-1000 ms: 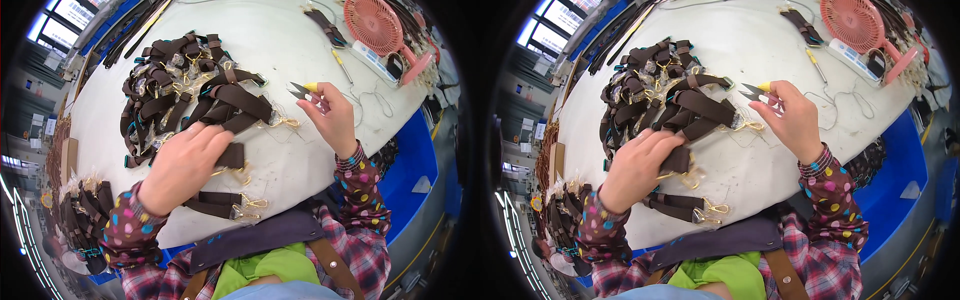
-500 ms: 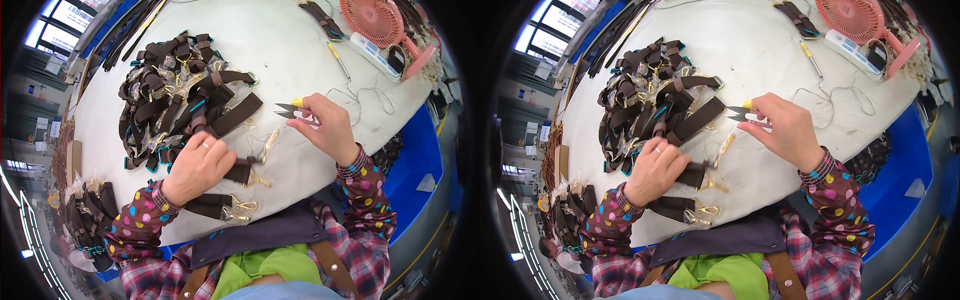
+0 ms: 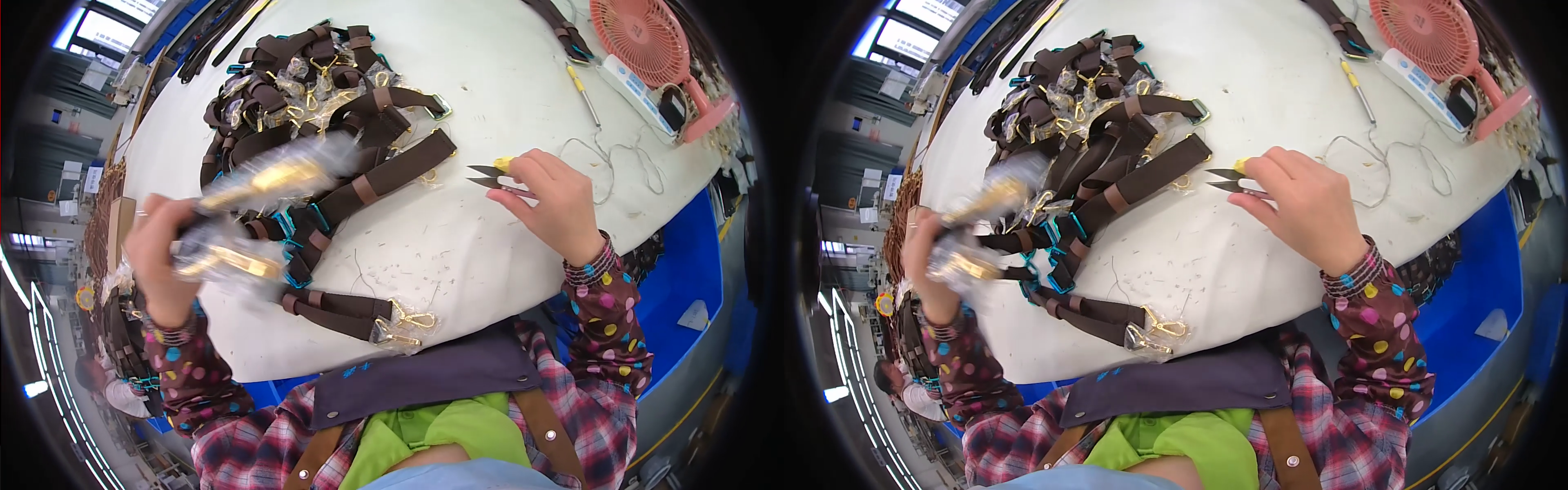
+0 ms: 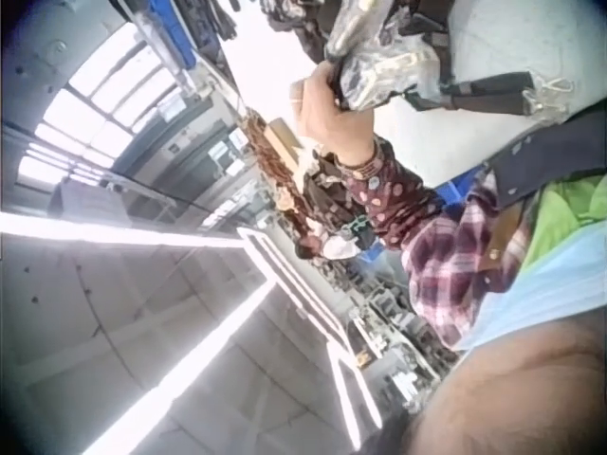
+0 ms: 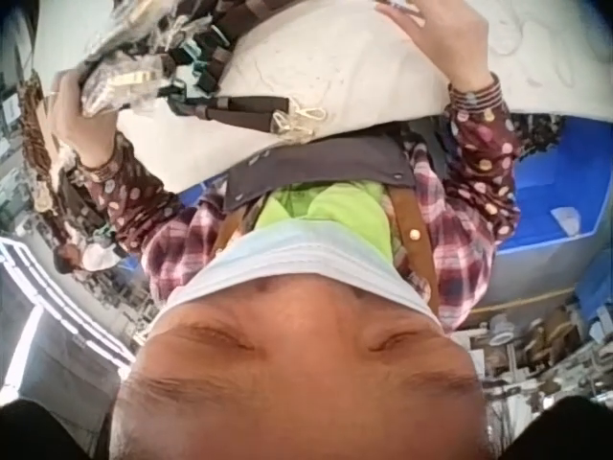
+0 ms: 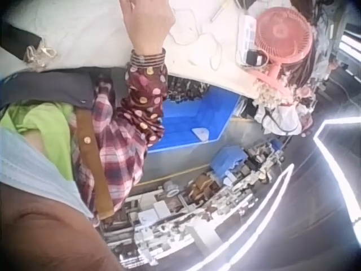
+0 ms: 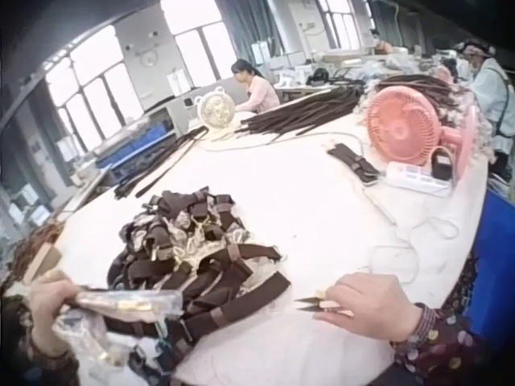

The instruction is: Finishing the ends of fabric/leather straps by sealing threads with a heat tool and using snips.

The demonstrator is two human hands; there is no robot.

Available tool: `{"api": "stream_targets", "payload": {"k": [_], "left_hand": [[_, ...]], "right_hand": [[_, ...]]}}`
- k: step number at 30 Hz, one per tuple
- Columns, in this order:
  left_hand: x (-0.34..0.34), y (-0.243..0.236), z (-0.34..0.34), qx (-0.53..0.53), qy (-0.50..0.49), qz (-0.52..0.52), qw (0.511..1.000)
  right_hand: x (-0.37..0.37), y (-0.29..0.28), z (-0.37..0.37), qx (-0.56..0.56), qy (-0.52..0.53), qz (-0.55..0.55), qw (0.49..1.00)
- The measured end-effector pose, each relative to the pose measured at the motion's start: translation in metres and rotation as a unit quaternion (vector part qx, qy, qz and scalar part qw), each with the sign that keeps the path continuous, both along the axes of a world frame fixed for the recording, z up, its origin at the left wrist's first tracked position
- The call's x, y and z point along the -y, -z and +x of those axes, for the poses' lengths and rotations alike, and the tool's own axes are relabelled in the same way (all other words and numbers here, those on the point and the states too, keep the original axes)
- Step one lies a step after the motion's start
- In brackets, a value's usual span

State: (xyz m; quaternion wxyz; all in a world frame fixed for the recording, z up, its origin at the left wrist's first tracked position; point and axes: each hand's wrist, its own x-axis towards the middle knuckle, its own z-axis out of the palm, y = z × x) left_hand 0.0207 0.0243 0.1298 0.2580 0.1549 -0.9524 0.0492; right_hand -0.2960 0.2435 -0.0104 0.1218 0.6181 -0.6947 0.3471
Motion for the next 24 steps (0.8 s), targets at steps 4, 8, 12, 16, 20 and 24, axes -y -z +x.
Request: {"api": "stream_targets", "payload": {"k": [4, 8, 12, 16, 20, 24], "left_hand": [[0.011, -0.029, 0.054, -0.128, 0.038, -0.102, 0.986], [-0.033, -0.012, 0.022, 0.150, 0.145, 0.040, 0.977], [-0.074, 0.070, -0.011, 0.323, 0.228, 0.242, 0.886], [-0.049, 0.071, -0.039, 0.430, 0.254, 0.416, 0.760], [-0.028, 0.049, -0.086, 0.327, 0.245, 0.393, 0.824], [-0.036, 0.089, -0.153, 0.170, 0.202, 0.235, 0.935]], "right_hand": [[0.002, -0.006, 0.004, 0.016, -0.008, -0.003, 1.000], [0.007, -0.003, 0.002, 0.018, -0.013, 0.010, 1.000], [0.014, -0.007, 0.005, 0.027, -0.030, 0.002, 0.999], [0.008, -0.001, -0.001, 0.021, -0.014, 0.002, 1.000], [0.007, 0.002, -0.004, 0.049, 0.008, 0.017, 0.999], [0.012, -0.004, -0.004, 0.058, 0.031, 0.007, 0.998]]}}
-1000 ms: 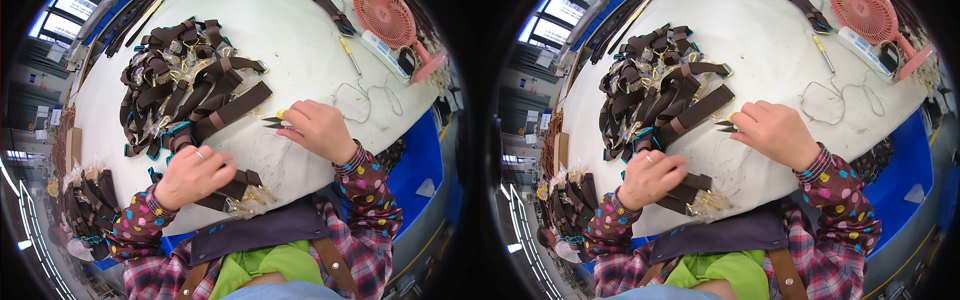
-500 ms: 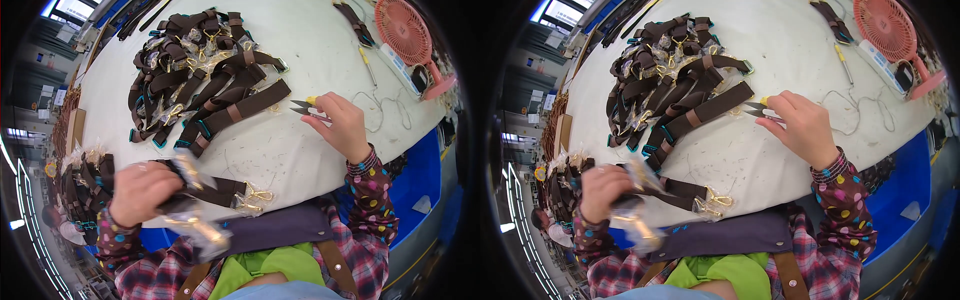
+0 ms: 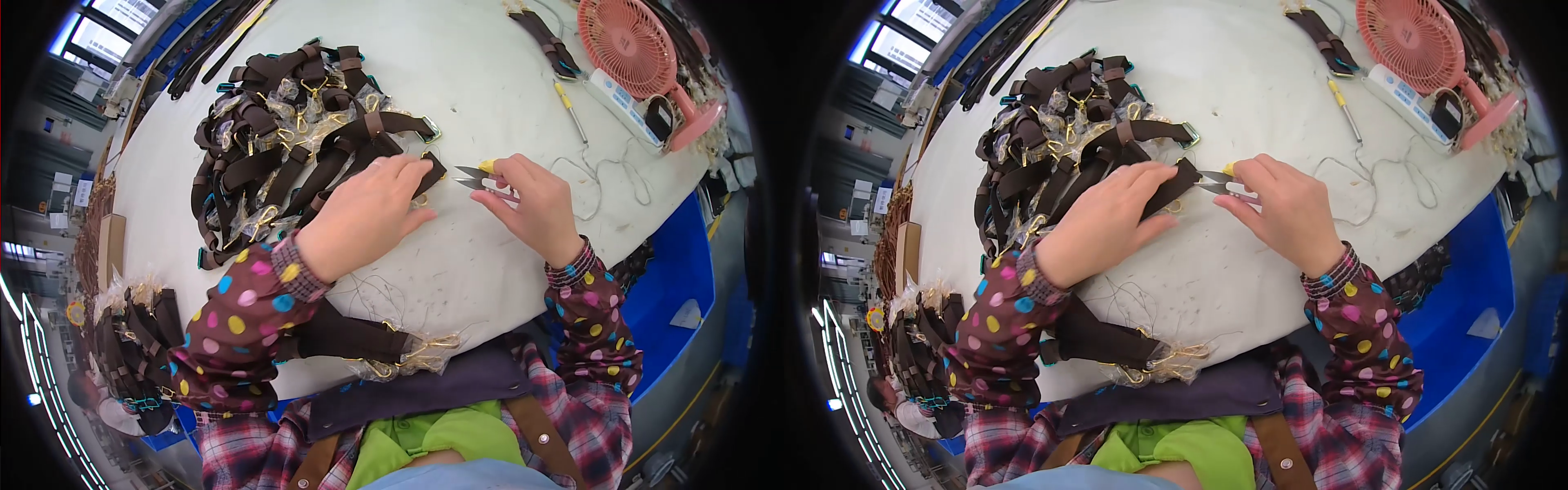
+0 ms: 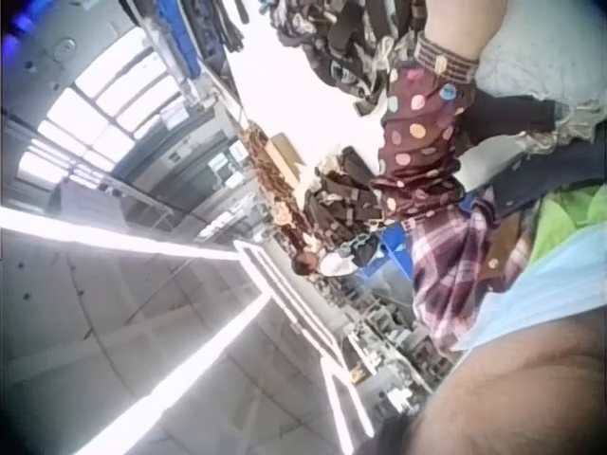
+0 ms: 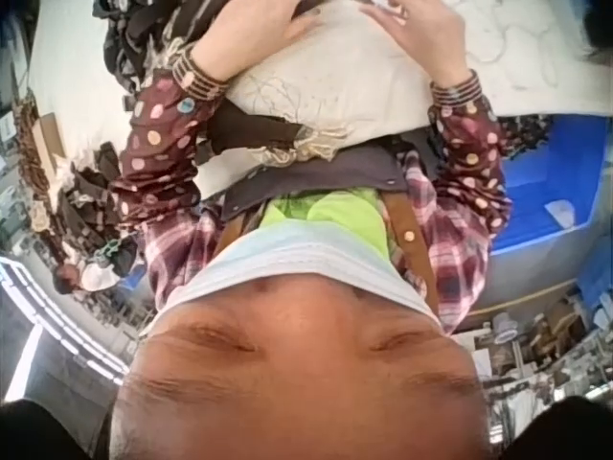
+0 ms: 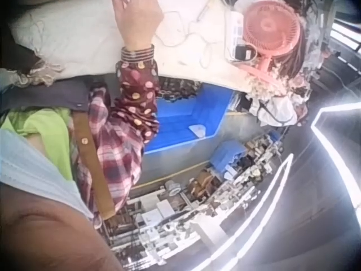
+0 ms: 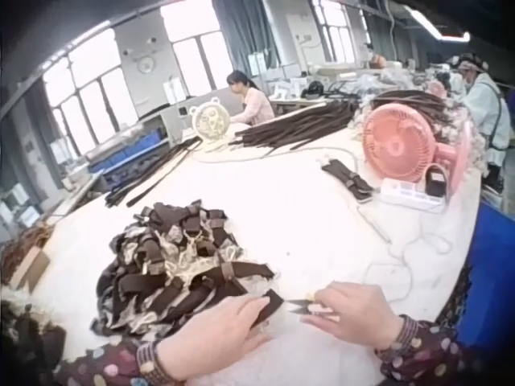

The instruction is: Finishing the ends of fabric/leather straps by sealing threads with a heat tool and using snips.

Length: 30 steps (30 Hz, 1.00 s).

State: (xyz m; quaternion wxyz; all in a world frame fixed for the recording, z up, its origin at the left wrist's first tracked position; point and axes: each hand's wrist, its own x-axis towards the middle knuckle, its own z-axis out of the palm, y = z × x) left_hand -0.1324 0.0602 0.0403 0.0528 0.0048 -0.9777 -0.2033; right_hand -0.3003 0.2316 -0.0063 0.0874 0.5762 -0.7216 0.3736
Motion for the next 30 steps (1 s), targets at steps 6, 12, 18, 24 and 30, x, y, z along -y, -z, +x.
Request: {"api": "stream_targets", "payload": {"k": [6, 12, 18, 24, 30], "left_hand": [[0.002, 0.029, -0.024, 0.026, -0.102, -0.099, 0.989], [-0.022, -0.004, 0.045, -0.043, 0.034, 0.022, 0.998], [-0.031, -0.001, 0.080, 0.031, 0.037, -0.046, 0.998], [0.008, 0.011, 0.053, 0.017, -0.121, -0.286, 0.950], [0.025, 0.024, 0.040, 0.031, -0.191, -0.235, 0.953]], "right_hand": [[0.001, -0.006, -0.007, -0.021, 0.024, -0.017, 0.999], [-0.001, 0.000, -0.002, 0.055, -0.026, -0.025, 0.998], [0.007, -0.002, 0.012, -0.066, -0.128, 0.009, 0.990], [0.009, -0.001, 0.007, -0.044, -0.076, 0.004, 0.996], [0.009, -0.002, 0.010, -0.042, -0.062, 0.015, 0.997]]}}
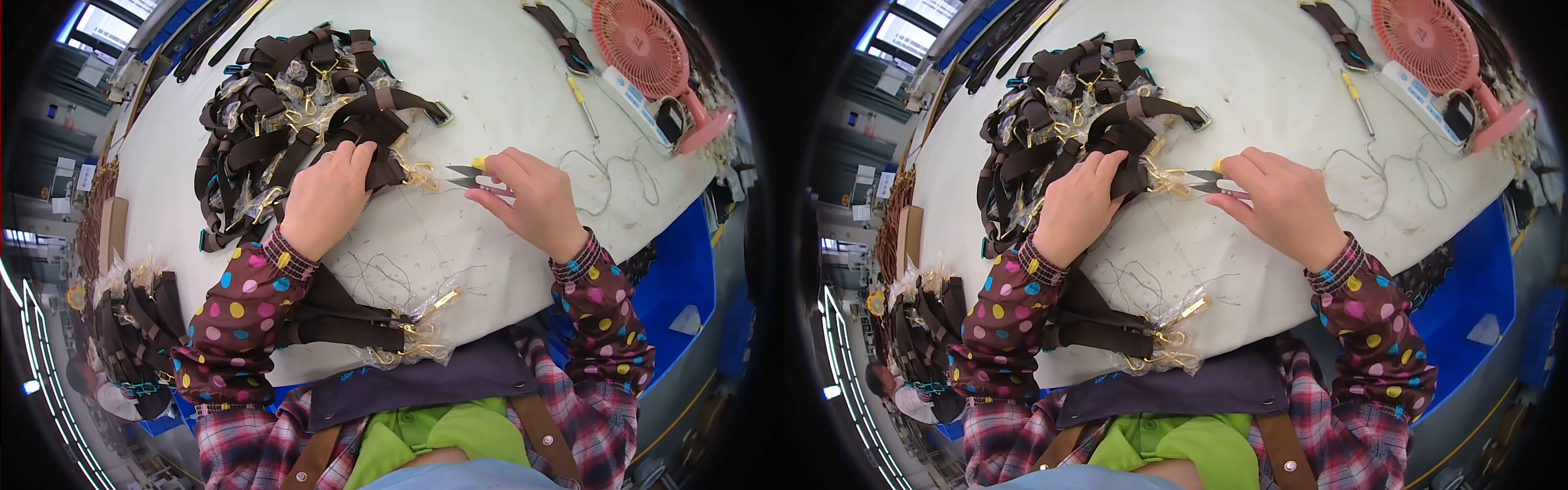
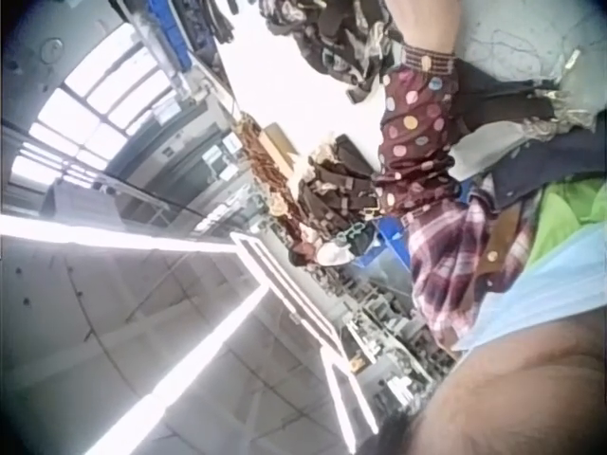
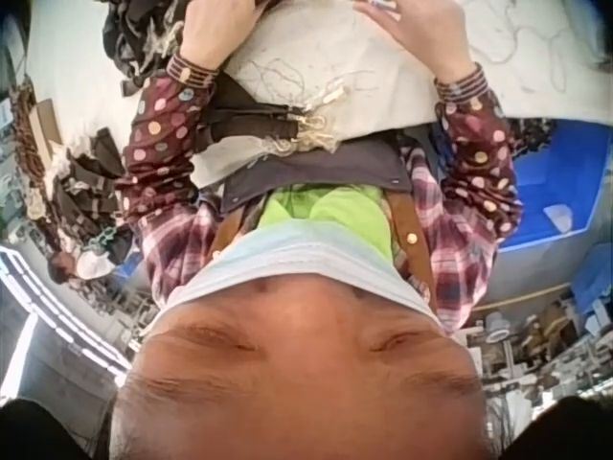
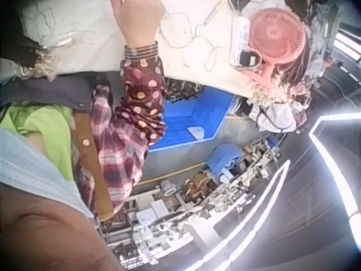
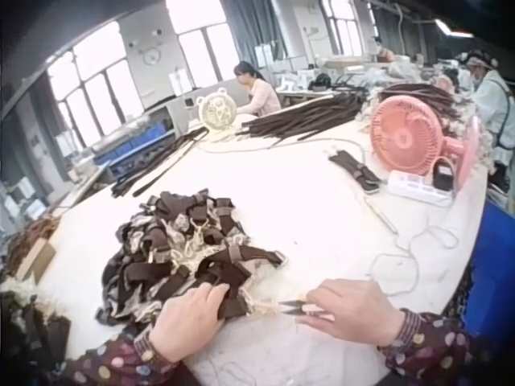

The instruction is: Finishing the ends of fabric/leather straps by sealing threads with a heat tool and using snips.

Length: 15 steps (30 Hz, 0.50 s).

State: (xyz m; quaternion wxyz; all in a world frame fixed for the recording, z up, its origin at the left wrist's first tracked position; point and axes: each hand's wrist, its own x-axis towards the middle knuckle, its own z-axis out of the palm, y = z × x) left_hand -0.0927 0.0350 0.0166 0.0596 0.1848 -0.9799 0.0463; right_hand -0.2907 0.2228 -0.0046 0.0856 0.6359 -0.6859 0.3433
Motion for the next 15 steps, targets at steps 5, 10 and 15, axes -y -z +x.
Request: {"api": "stream_targets", "payload": {"k": [5, 10, 15], "left_hand": [[-0.009, -0.011, 0.019, -0.073, 0.135, -0.037, 0.987], [-0.027, -0.017, 0.051, -0.064, 0.205, -0.006, 0.977], [-0.031, -0.018, 0.059, -0.078, 0.195, 0.006, 0.978]], "right_hand": [[0.004, -0.007, 0.000, 0.007, -0.002, -0.021, 1.000], [0.006, -0.016, 0.012, 0.009, -0.047, -0.034, 0.998], [0.014, -0.018, 0.024, -0.122, -0.125, -0.027, 0.984]]}}
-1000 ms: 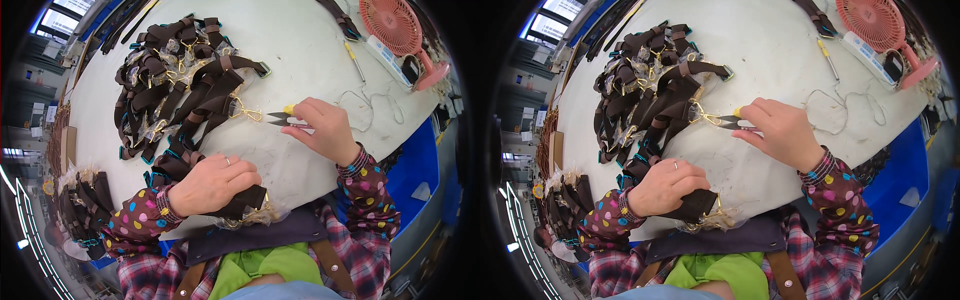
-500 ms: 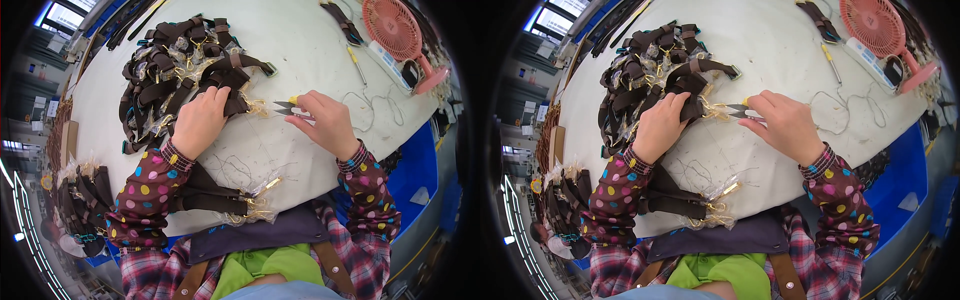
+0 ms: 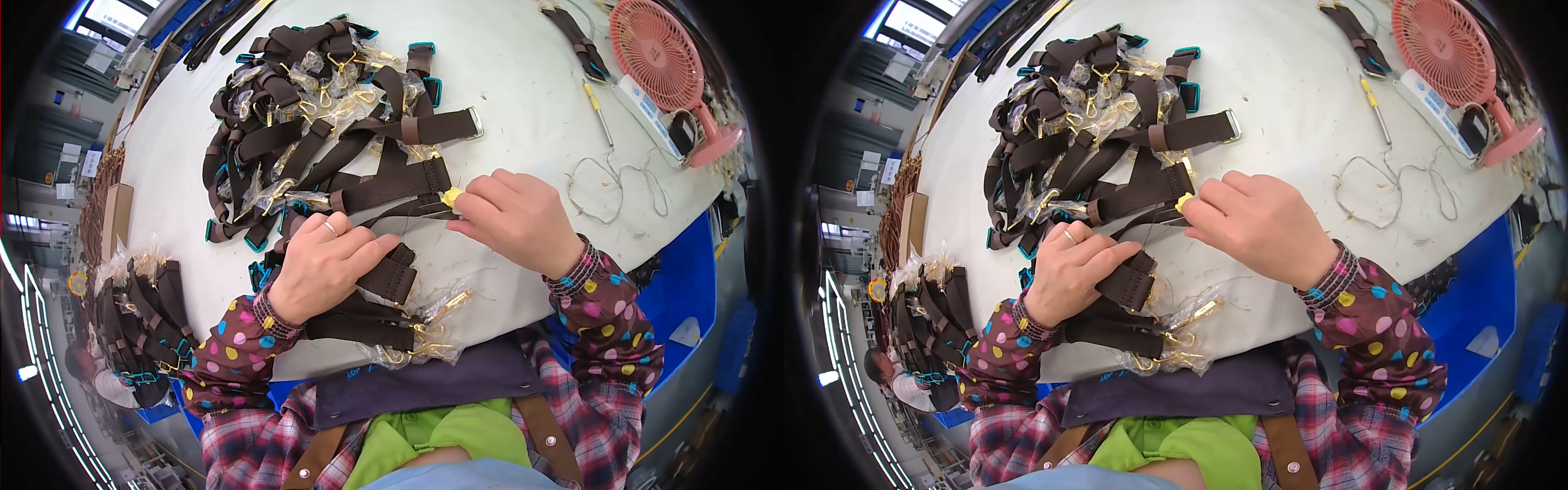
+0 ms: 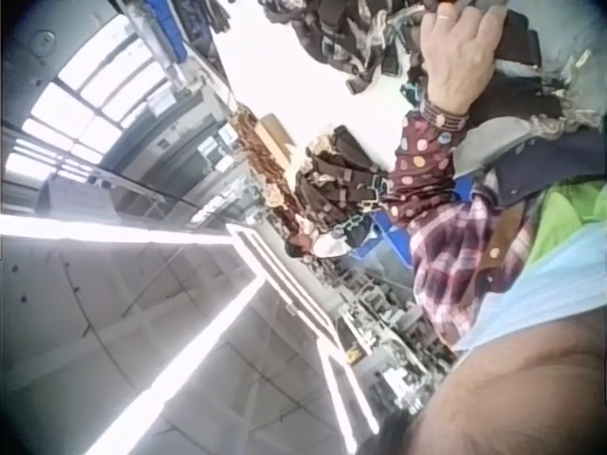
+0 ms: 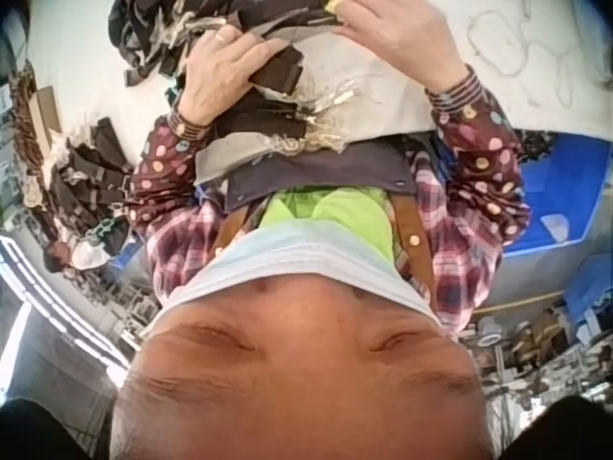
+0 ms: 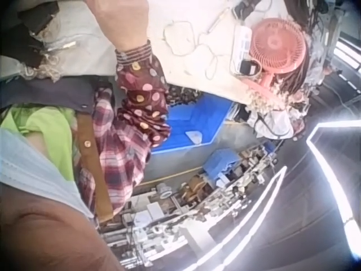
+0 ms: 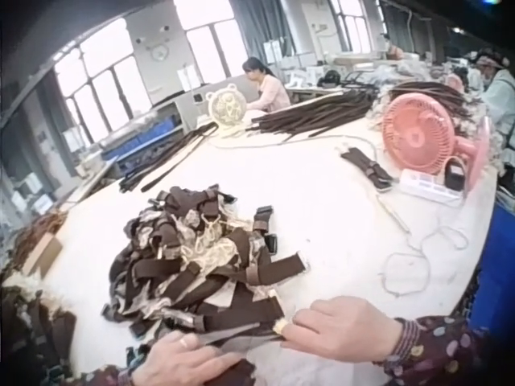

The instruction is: Finishing the ends of fabric/leather straps by sealing threads with a heat tool and using snips.

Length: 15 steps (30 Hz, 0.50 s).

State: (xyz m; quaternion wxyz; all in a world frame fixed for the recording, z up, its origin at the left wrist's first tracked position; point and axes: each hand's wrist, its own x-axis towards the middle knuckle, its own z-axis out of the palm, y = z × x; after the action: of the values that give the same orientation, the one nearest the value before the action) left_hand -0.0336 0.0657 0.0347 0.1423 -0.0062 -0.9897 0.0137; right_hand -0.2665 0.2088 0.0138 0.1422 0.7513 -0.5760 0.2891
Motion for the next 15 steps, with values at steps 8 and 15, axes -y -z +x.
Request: {"api": "stream_targets", "payload": {"k": [8, 15], "left_hand": [[-0.004, 0.004, -0.002, -0.021, 0.000, 0.008, 1.000], [-0.007, -0.001, 0.005, -0.017, 0.004, 0.019, 1.000]], "right_hand": [[0.011, 0.015, 0.013, -0.052, -0.006, -0.002, 0.999], [0.011, 0.014, 0.010, -0.059, -0.012, -0.002, 0.998]]}}
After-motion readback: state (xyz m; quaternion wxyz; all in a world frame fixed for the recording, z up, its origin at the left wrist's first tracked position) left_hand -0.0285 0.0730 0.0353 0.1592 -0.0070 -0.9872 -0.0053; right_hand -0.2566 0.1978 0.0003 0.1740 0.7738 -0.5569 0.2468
